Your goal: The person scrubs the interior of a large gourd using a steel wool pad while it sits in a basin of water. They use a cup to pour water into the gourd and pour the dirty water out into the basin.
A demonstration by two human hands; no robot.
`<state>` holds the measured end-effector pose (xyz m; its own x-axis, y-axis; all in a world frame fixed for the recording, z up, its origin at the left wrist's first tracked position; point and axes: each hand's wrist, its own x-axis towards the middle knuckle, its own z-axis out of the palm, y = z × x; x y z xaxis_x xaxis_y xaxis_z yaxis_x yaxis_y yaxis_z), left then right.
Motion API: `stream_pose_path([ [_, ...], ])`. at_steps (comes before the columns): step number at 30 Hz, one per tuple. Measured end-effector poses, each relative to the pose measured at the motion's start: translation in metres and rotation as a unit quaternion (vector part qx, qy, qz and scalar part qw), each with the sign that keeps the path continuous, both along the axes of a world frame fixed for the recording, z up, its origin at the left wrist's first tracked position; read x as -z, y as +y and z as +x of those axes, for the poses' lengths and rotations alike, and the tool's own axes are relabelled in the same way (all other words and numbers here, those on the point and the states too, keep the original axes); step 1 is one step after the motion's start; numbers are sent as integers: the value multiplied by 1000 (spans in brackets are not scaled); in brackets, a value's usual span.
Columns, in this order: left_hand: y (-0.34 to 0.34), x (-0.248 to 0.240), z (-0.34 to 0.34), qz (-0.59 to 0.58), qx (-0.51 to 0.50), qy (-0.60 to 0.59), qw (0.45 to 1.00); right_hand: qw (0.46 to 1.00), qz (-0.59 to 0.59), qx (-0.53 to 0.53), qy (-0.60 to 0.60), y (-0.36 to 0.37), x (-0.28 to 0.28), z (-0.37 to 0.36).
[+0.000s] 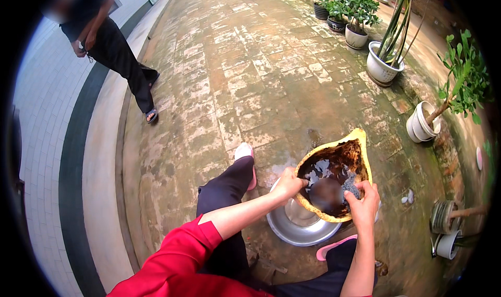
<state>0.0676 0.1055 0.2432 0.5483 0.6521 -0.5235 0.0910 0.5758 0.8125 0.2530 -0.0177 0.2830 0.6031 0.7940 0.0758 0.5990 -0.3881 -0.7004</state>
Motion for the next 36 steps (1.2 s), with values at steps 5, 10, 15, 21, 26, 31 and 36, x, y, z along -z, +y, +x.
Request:
stream_pose_path([
  [5,-7,16,6,15,-3,-2,1000,999,-12,32,10,2,3,-1],
  [10,-10,19,4,9,3,-15,1000,999,1,41,10,6,4,0],
  [15,-8,17,4,30,27,18,999,999,28,30,-2,6,5,-2],
  [21,-4,22,5,55,51,50,996,999,29,23,-13,7,3,-2],
  [26,-4,19,5,65,47,51,995,999,27,17,-10,7,7,2],
  [31,-3,17,2,65,17,33,997,1000,19,15,-1,10,6,0],
  [36,0,12,-2,49,62,67,995,1000,3,17,2,9,6,-1],
])
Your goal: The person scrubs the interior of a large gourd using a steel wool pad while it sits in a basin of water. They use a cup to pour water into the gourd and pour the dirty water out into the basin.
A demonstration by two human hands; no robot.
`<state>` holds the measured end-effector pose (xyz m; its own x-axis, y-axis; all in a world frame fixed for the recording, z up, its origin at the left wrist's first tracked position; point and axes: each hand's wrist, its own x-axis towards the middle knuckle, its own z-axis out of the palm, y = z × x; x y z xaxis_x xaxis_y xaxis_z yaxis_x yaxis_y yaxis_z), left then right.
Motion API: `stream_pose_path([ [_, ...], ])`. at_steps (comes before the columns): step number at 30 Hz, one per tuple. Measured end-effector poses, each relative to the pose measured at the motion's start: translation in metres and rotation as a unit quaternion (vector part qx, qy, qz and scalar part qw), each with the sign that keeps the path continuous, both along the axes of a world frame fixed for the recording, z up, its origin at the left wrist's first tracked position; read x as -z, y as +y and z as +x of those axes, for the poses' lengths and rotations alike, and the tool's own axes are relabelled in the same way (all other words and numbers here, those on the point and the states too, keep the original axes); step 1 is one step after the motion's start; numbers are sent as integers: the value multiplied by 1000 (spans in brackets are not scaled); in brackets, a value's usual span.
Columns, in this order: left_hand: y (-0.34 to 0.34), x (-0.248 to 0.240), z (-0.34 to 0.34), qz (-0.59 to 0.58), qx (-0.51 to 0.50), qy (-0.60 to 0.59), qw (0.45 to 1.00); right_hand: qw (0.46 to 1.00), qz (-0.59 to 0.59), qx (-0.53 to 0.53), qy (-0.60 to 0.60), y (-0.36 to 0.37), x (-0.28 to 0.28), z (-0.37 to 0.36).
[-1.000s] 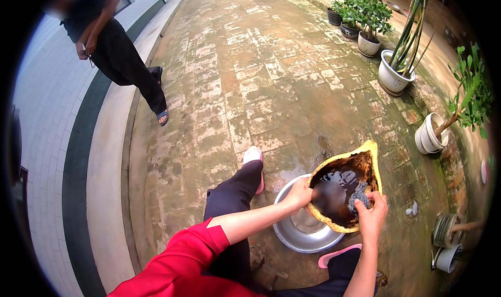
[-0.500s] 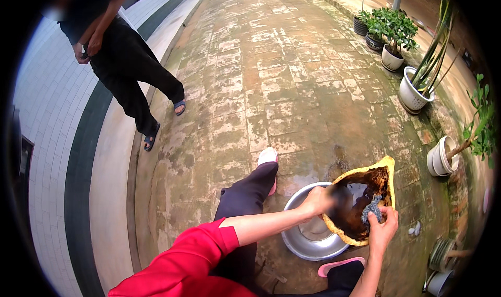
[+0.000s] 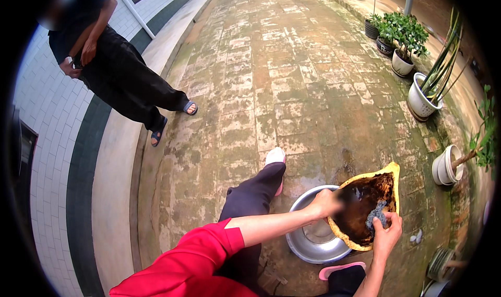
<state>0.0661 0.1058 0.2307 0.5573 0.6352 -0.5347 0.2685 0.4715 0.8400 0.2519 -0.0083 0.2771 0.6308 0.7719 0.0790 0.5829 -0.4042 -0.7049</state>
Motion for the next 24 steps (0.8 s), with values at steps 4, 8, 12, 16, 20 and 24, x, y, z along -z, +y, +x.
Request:
stream_pose_path([
  [4,-5,-2,2,-34,-43,-19,998,1000,-1,1,2,-2,0,1],
  [8,-3,-6,-1,-32,-33,-29,999,1000,6,5,-2,1,-2,-1],
  [12,-1,-6,0,-77,-37,-31,996,1000,13,2,-2,2,-7,-1],
  [16,-2,-19,-1,-109,-16,-44,993,1000,25,10,-5,4,-15,-5],
  [20,-11,-12,4,-148,-16,-74,986,999,25,9,-25,-2,-9,2],
  [24,-13,-6,4,-148,-12,-84,985,998,37,7,-45,-6,-7,2],
])
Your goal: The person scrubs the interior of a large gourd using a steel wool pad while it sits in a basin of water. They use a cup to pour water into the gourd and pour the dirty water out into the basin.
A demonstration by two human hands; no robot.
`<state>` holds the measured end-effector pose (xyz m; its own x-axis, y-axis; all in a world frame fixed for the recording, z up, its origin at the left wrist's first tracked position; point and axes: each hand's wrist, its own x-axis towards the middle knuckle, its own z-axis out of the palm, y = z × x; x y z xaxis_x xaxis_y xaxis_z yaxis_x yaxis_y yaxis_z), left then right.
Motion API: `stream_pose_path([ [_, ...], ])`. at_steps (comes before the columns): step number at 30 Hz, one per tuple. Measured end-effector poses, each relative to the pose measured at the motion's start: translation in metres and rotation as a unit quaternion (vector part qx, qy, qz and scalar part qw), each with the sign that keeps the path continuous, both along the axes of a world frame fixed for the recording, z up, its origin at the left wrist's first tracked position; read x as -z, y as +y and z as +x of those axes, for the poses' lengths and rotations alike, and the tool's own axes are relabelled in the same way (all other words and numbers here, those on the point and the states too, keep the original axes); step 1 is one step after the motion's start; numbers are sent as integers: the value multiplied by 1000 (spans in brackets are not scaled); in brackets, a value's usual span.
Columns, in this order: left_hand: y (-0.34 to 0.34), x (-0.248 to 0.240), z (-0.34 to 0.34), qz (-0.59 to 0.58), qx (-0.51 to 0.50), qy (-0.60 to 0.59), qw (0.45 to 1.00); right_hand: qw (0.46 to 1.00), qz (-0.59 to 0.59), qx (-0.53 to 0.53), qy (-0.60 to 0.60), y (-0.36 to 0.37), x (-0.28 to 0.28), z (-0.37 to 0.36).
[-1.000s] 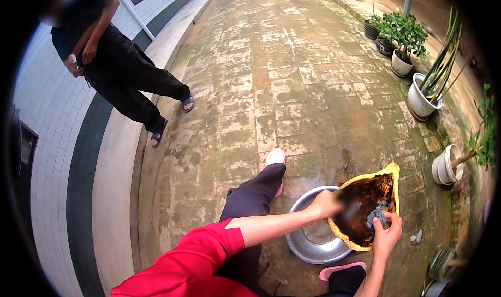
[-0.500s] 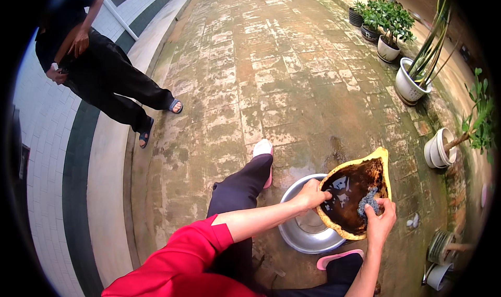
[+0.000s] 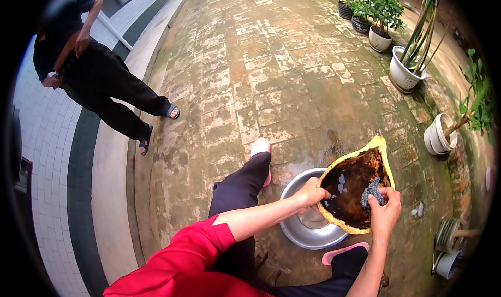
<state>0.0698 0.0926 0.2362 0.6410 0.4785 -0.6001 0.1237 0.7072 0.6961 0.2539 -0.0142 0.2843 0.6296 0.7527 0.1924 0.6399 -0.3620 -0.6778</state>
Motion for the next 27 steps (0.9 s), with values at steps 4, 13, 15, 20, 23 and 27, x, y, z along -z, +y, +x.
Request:
stream_pose_path([
  [4,0,-7,2,15,-9,8,1000,1000,3,0,17,0,-1,2],
  [13,0,-8,4,57,-81,3,995,993,43,1,-110,8,-17,-4],
  [15,1,-3,1,64,-81,19,994,985,79,-8,-152,12,-28,-13],
  [20,-11,-11,12,49,-80,22,995,994,99,-36,-11,5,-27,-12],
  [23,-12,-4,11,50,-97,19,994,998,36,-29,52,4,-27,-18],
  [27,-11,6,9,55,-92,0,994,997,60,-30,46,6,-24,-14],
])
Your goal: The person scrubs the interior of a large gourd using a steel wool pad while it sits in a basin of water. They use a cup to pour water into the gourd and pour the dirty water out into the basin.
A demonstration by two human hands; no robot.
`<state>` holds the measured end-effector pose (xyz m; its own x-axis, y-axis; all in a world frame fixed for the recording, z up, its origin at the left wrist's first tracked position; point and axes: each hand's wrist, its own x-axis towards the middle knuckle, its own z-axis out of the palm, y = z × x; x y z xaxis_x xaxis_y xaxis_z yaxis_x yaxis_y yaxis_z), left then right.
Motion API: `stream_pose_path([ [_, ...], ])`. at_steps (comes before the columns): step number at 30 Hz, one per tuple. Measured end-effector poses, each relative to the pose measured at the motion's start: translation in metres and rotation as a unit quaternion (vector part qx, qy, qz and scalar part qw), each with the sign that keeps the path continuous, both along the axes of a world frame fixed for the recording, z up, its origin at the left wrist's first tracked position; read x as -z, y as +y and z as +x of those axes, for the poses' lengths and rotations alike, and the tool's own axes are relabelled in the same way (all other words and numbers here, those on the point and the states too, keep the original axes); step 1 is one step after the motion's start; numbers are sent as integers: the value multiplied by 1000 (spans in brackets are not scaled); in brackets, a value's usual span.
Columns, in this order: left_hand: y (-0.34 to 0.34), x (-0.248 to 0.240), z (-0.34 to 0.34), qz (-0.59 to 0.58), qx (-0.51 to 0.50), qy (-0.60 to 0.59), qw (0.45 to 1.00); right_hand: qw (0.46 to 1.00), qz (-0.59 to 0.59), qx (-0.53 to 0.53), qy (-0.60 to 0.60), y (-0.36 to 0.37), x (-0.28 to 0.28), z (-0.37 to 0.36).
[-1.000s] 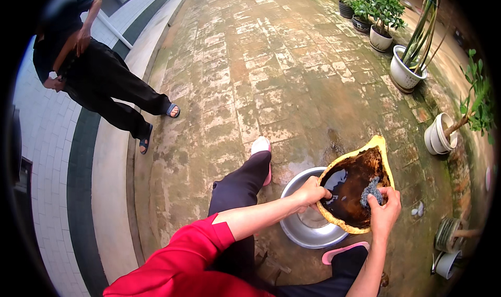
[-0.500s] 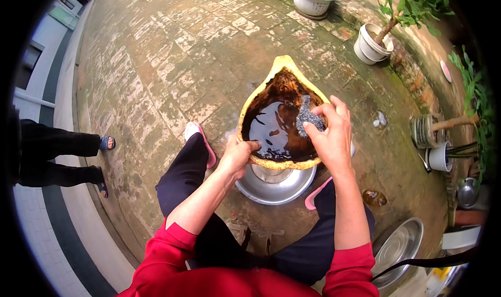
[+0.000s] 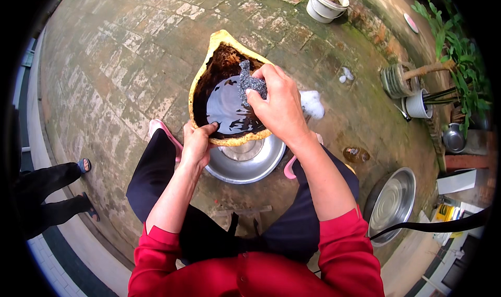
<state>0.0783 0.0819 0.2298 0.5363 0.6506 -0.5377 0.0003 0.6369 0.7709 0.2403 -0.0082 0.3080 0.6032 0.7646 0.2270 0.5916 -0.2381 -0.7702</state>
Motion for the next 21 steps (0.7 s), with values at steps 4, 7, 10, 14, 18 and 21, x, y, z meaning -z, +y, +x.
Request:
stream_pose_path([
  [4,-2,25,-11,5,17,52,998,998,-48,9,31,-2,0,6],
  [7,-10,29,-17,-29,0,66,997,996,-89,10,24,-4,-1,7],
  [10,-13,40,-19,-34,20,71,997,996,-90,0,1,-9,2,11],
  [14,-19,36,-16,-19,44,65,997,996,-91,2,-3,-10,0,10],
  [18,-21,33,-15,-12,62,54,997,997,-68,20,-27,-11,0,14],
  [21,-23,29,-15,-11,70,40,997,998,-42,43,-29,-10,4,19],
])
